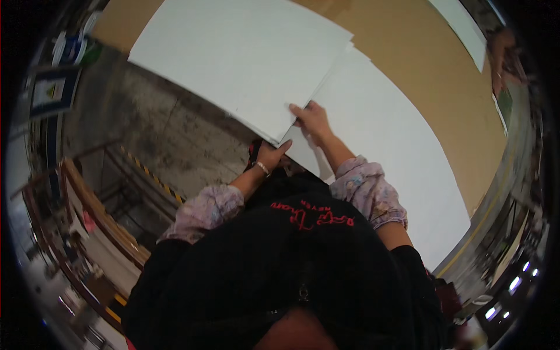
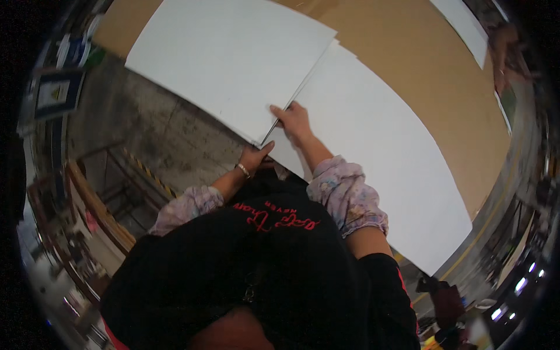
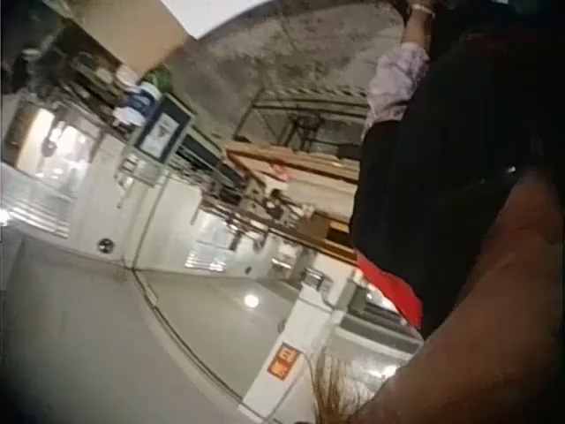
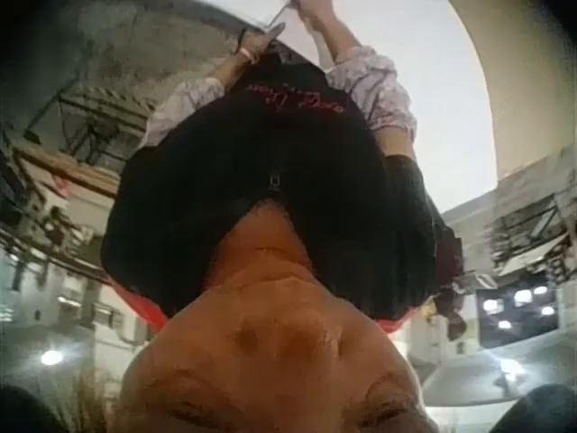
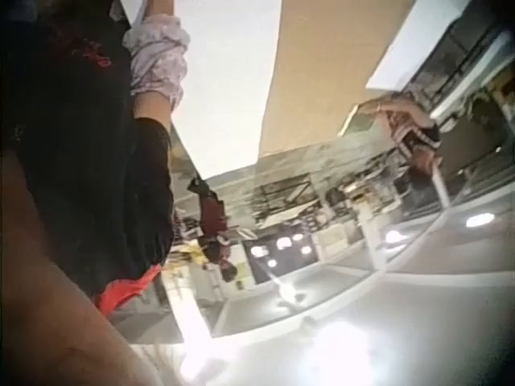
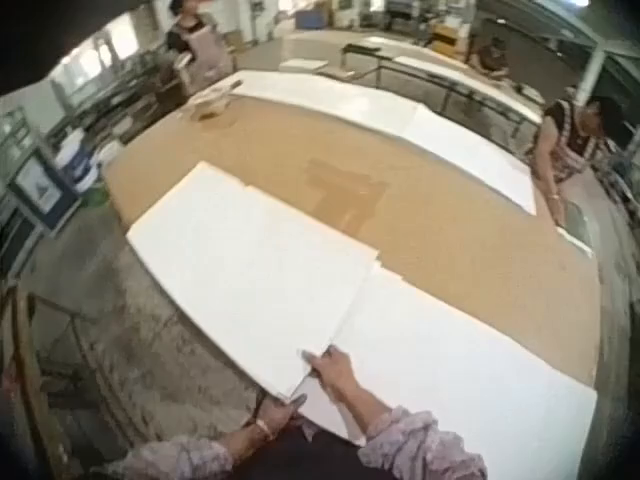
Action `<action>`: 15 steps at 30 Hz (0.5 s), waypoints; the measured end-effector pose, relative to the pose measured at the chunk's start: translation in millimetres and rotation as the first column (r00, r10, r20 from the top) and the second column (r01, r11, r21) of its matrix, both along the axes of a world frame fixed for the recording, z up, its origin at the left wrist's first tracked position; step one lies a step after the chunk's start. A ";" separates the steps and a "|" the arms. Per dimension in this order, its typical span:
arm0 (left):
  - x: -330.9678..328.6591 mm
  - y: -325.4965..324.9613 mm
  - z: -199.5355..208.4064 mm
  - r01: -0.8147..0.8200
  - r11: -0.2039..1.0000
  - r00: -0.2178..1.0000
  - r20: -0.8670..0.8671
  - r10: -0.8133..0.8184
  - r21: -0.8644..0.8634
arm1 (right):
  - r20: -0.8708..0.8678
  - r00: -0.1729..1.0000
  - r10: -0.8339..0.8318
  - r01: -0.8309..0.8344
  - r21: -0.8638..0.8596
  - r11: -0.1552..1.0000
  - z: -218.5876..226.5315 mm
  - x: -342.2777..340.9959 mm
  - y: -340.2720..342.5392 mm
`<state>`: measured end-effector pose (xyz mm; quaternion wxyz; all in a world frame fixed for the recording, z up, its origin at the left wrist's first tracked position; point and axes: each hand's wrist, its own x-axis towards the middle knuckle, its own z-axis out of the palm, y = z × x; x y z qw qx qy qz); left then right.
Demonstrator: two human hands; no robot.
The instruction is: Stacking and aligning large white paper sheets on a production table.
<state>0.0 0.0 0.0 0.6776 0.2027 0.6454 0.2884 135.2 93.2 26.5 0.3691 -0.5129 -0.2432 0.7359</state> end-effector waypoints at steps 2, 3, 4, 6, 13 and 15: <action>31.6 -4.1 4.2 -0.119 0.991 0.991 0.063 0.115 0.064 | 0.081 0.994 0.080 -0.079 -0.014 0.997 17.0 31.2 6.0; 4.2 12.9 -15.2 -0.110 0.990 0.993 0.039 0.107 0.091 | 0.056 0.996 0.072 -0.072 0.012 0.997 0.6 7.8 19.5; 6.4 4.5 -22.9 -0.138 0.989 0.990 0.020 0.137 0.061 | 0.106 0.990 0.096 -0.097 -0.003 0.995 -1.5 9.3 15.1; 13.0 -6.3 -29.5 -0.193 0.979 0.981 -0.004 0.194 0.065 | 0.198 0.975 0.101 -0.102 -0.008 0.995 -6.2 9.5 10.5; 15.7 -4.8 -17.9 -0.149 0.989 0.987 -0.068 0.148 -0.007 | 0.207 0.974 0.095 -0.106 0.041 0.994 -9.6 8.1 4.1; 16.8 -3.8 -19.8 -0.162 0.987 0.984 -0.076 0.163 0.012 | 0.186 0.982 0.037 -0.050 0.066 0.997 -6.3 10.9 6.5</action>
